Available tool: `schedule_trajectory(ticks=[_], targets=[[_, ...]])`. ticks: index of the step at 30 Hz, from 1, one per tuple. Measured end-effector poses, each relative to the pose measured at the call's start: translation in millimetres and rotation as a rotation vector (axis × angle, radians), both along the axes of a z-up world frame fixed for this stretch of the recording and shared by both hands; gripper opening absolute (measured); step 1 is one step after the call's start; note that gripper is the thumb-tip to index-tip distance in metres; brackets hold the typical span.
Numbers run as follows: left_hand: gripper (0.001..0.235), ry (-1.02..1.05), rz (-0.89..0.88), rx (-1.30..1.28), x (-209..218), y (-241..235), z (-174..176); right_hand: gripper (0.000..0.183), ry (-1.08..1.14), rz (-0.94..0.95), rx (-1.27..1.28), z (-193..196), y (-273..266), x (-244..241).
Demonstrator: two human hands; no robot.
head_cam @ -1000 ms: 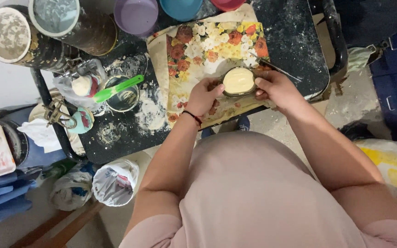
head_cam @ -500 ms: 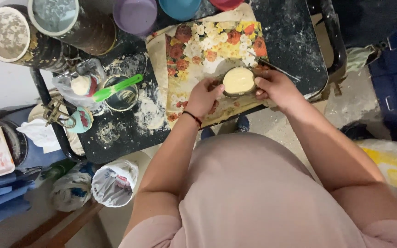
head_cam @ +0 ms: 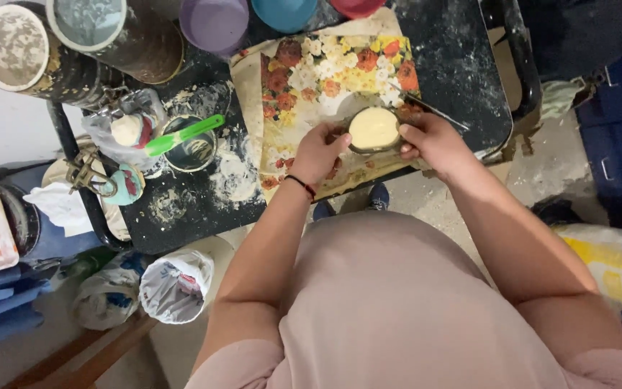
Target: The person mixes a white dough-like substance in a small metal bowl using a green spatula. They add water from a blue bowl and continue stirring until the mixture is smooth. The person then places the bowl on a cabinet and returns to the table.
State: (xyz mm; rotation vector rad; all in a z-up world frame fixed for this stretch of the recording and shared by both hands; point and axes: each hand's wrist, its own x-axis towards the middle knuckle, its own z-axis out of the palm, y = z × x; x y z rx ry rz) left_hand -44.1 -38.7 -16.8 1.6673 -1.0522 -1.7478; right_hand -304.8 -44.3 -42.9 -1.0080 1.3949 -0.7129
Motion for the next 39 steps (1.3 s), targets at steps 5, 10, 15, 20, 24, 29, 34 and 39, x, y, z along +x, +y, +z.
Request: schedule_trajectory(ticks=[5, 10, 15, 20, 24, 29, 34, 39], targets=[[0.050, 0.039, 0.046, 0.006, 1, 3, 1, 0.055, 0.055, 0.036, 0.036, 6, 6, -1], [0.050, 0.041, 0.009, -0.008, 3, 0, 10, 0.052, 0.094, 0.074, 0.052, -2, 0, -1], [0.049, 0.057, 0.020, -0.017, 2, 6, -3, 0.052, 0.005, 0.007, 0.032, -8, 4, -1], [0.050, 0.055, 0.018, -0.019, 3, 7, -7, 0.052, 0.093, 0.081, 0.026, 15, 4, 3], [0.051, 0.085, 0.010, -0.023, 3, 2, -13, 0.052, 0.002, 0.038, 0.025, 12, 0, 3], [0.052, 0.066, 0.038, -0.021, 2, 0, -4, 0.055, -0.032, 0.029, 0.011, -5, -3, -1], [0.057, 0.061, 0.027, -0.022, 0, 0, -15, 0.059, -0.035, 0.026, 0.012, 2, 0, 0], [0.055, 0.058, 0.054, 0.007, -3, 1, -1, 0.052, -0.010, 0.088, 0.025, -7, -8, -5]])
